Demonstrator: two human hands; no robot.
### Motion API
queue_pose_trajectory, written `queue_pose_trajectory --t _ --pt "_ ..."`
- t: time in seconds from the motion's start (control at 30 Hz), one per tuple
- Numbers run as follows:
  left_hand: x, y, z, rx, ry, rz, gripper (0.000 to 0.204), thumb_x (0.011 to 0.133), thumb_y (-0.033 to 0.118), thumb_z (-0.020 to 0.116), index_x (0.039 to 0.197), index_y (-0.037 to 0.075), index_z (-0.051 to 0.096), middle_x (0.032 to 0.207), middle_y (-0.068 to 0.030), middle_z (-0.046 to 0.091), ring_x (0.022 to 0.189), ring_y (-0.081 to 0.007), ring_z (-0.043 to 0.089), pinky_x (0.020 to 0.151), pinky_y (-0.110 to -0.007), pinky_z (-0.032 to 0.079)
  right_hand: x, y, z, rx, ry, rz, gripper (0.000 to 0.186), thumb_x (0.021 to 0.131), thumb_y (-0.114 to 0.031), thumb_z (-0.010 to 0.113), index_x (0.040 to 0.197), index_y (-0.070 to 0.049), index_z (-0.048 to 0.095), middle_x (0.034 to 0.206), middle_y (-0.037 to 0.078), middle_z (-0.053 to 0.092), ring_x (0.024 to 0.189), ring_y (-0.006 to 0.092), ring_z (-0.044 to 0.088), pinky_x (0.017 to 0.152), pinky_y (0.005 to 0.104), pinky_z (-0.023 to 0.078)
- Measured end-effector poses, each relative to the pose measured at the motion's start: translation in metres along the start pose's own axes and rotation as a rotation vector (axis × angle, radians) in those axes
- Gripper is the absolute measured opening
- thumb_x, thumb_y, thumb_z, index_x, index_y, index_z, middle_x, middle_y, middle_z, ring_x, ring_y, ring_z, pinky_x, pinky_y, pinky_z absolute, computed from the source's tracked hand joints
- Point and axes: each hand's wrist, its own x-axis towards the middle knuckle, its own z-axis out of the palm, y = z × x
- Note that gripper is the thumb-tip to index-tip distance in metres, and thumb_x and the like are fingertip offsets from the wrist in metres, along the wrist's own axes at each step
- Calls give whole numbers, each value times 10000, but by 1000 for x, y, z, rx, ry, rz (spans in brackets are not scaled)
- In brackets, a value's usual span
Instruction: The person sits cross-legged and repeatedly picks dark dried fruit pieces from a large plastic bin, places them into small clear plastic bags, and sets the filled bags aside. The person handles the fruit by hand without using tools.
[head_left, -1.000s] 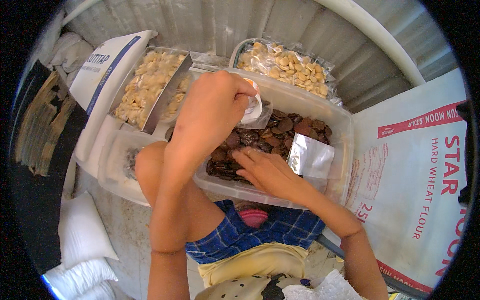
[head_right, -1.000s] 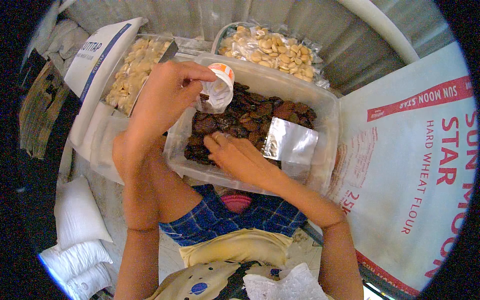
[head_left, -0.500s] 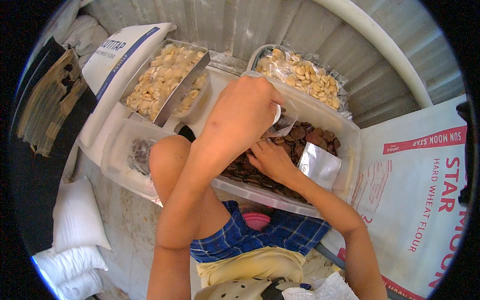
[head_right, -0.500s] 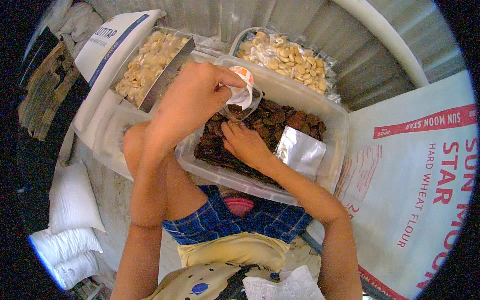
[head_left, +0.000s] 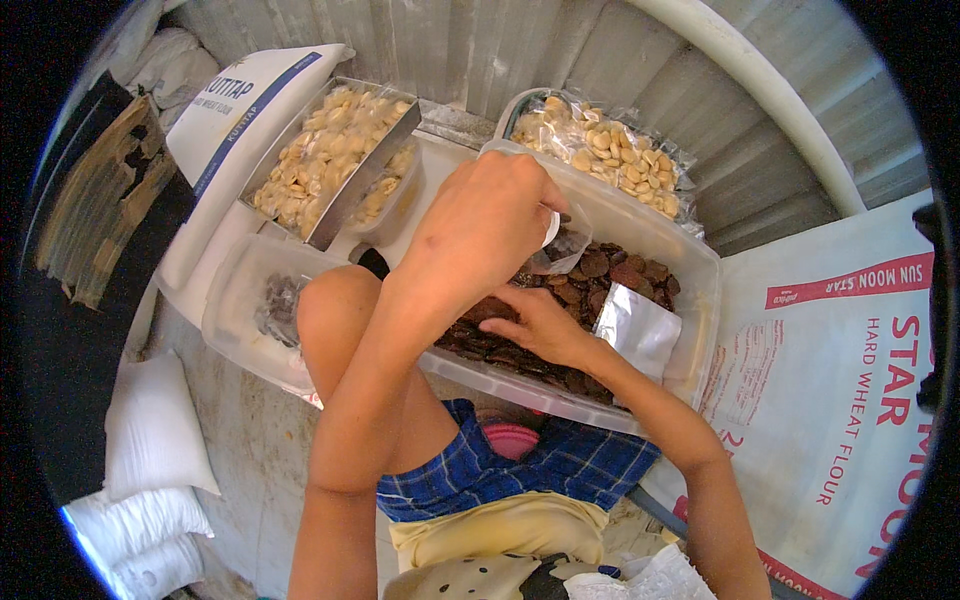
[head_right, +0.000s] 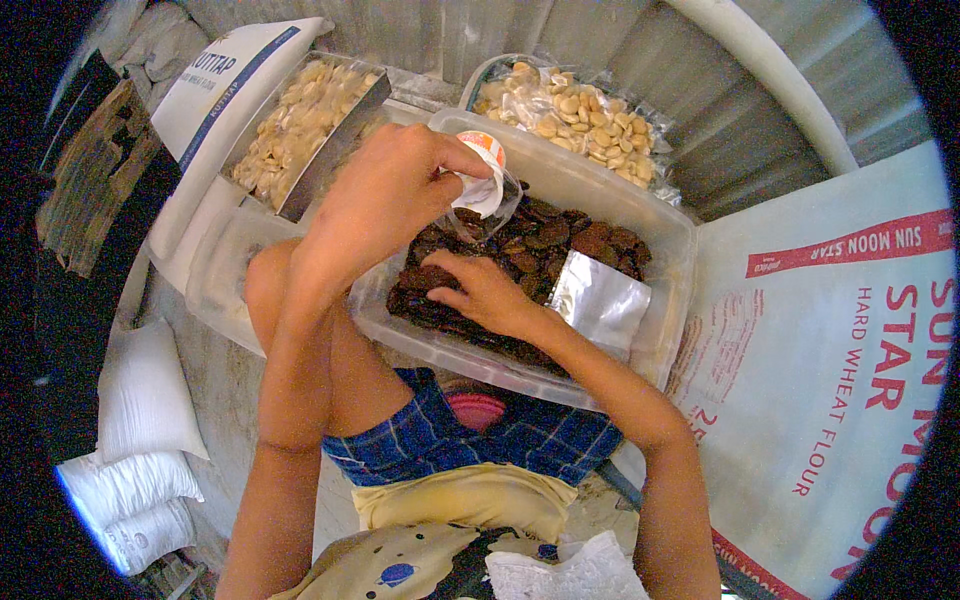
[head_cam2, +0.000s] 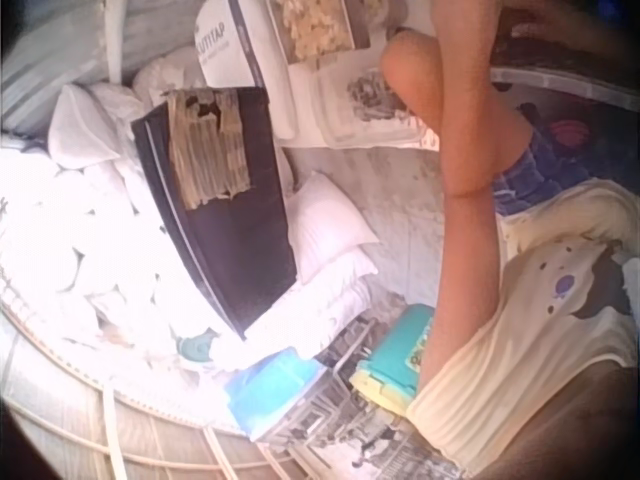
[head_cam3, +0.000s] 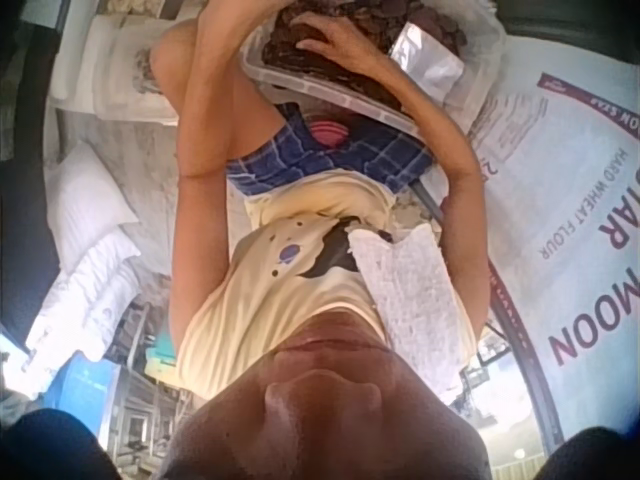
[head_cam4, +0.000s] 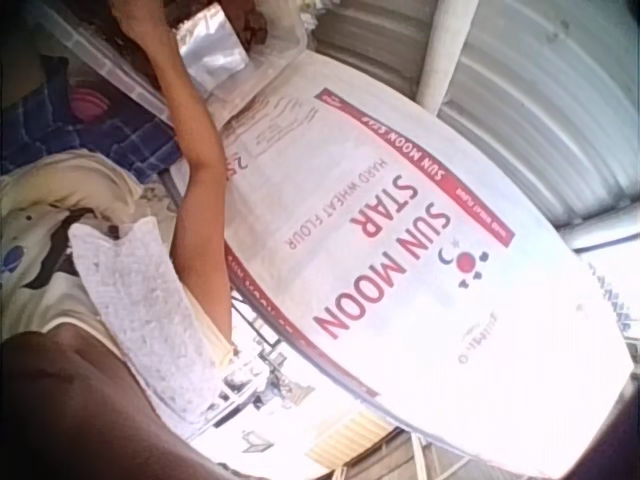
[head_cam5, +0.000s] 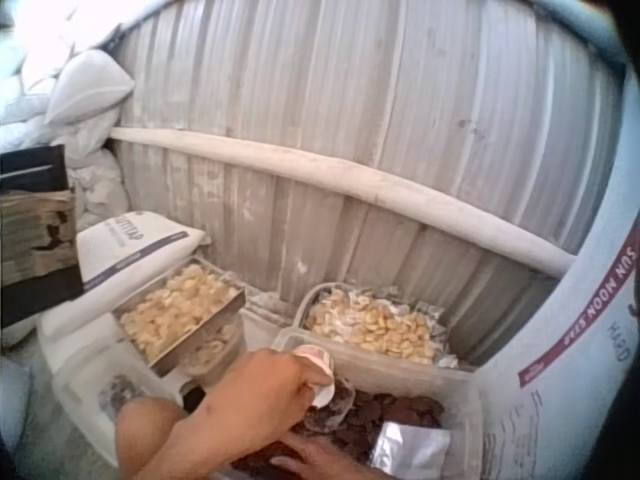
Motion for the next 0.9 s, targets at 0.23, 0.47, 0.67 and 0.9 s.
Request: queue_pose_trajectory --t 0.23,0.47,0.67,0.9 --pt "0 2 4 7 -28 -19 256 783 38 589 974 66 758 906 -213 698 826 -370 688 804 -422 540 10 4 29 -305 -57 -24 506 874 -184 657 1296 14 461 1170 251 520 1042 441 586 873 491 515" --pt "0 0 5 1 -53 -21 244 789 39 598 969 74 759 895 -217 698 832 -369 689 809 -421 541 21 8 17 -291 -193 -17 463 832 -194 695 1219 10 543 1153 227 529 1061 426 580 877 489 513" --pt "0 2 -1 -30 -91 -27 237 791 40 599 963 78 758 877 -214 697 818 -370 688 794 -419 539 15 10 5 -21 -143 -16 420 805 -209 735 1147 2 612 1114 196 567 1083 391 564 905 455 495" --pt "0 -4 7 -57 -66 16 219 788 52 605 950 62 753 853 -220 693 803 -376 688 778 -417 541 -10 -37 -38 488 -47 173 374 832 -311 733 1059 -22 664 981 100 681 817 200 605 726 321 497"
